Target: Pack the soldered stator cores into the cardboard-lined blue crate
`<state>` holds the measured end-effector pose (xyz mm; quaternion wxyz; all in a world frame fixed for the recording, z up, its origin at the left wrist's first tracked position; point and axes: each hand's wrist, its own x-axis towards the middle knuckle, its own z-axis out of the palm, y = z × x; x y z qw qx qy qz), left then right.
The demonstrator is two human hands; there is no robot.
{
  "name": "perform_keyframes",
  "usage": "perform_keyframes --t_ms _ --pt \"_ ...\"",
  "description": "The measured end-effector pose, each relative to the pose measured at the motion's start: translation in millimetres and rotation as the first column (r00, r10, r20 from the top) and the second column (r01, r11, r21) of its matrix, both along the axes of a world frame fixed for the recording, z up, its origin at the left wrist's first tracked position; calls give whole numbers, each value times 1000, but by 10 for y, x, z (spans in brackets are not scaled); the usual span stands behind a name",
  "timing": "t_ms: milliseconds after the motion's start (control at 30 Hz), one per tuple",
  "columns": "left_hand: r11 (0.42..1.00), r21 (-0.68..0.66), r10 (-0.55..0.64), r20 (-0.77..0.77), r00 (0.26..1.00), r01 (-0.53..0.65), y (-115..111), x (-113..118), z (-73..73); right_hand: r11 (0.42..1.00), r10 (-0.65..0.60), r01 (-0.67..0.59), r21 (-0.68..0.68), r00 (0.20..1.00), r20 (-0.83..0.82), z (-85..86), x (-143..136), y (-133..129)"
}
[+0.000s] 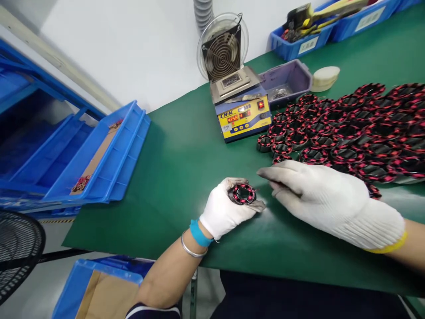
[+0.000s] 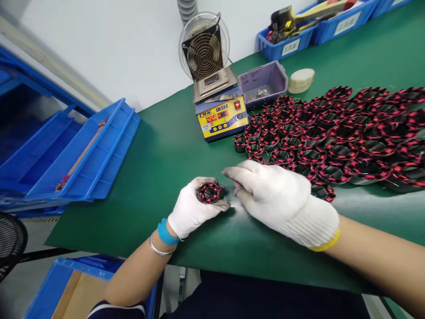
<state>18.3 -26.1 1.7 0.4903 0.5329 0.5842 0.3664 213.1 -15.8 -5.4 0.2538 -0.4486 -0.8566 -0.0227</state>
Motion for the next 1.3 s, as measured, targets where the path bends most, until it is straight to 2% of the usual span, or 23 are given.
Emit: perform_keyframes --t_ms 133,200,267,333,400,433,600,667,767,800,867,933,967,1033,1100,1167,1233,1300 --pt "999 39 -31 -41 999 32 -7 -61 -39 990 126 -129 59 990 57 46 -52 -28" --pt "998 44 -45 -47 998 47 -12 -82 -68 993 115 -114 -23 992 50 89 -32 -18" --pt "998 49 -39 -60 997 42 -22 -88 -93 981 -15 8 -195 999 -36 149 23 14" --pt "994 107 -11 -100 995 21 -37 -87 -107 911 -198 135 -389 972 -127 213 67 45" --pt "980 196 14 -158 987 17 -53 -91 -108 837 -299 182 -516 942 -152 253 57 49" --pt "969 243 14 -192 981 34 -60 -96 -104 823 -300 176 -540 942 -151 259 31 38" --pt "892 417 -17 -348 937 171 -87 -123 -59 829 -121 -30 -558 965 -231 195 -79 -27" --pt "891 422 -6 -360 933 169 -91 -122 -47 782 -176 -59 -620 934 -311 173 -39 -10" --pt "904 407 12 -333 943 132 -88 -113 -43 660 -388 -25 -751 845 -369 177 6 30" --pt "896 423 2 -311 951 136 -85 -111 -46 620 -417 -39 -783 829 -372 183 -12 35" --pt "871 461 -43 -270 962 168 -80 -113 -56 568 -365 -137 -811 842 -397 185 -101 21" --pt "855 475 -85 -264 961 206 -76 -116 -71 547 -271 -261 -796 844 -463 168 -221 -13" --pt "856 470 -91 -274 957 216 -74 -116 -79 552 -256 -296 -779 829 -497 153 -273 -31" --pt "868 455 -58 -308 950 200 -66 -109 -93 613 -289 -271 -742 797 -530 119 -334 -60" --pt "893 417 -14 -344 939 166 -51 -95 -98 705 -347 -130 -698 794 -499 95 -337 -78" --pt "928 345 -3 -370 929 140 -33 -85 -85 763 -390 30 -645 818 -423 97 -313 -86" --pt "961 232 -68 -325 943 150 -24 -100 -40 774 -414 115 -623 836 -360 124 -291 -85" --pt "974 102 -184 -152 971 200 -32 -167 44 759 -425 119 -640 835 -349 168 -284 -77"
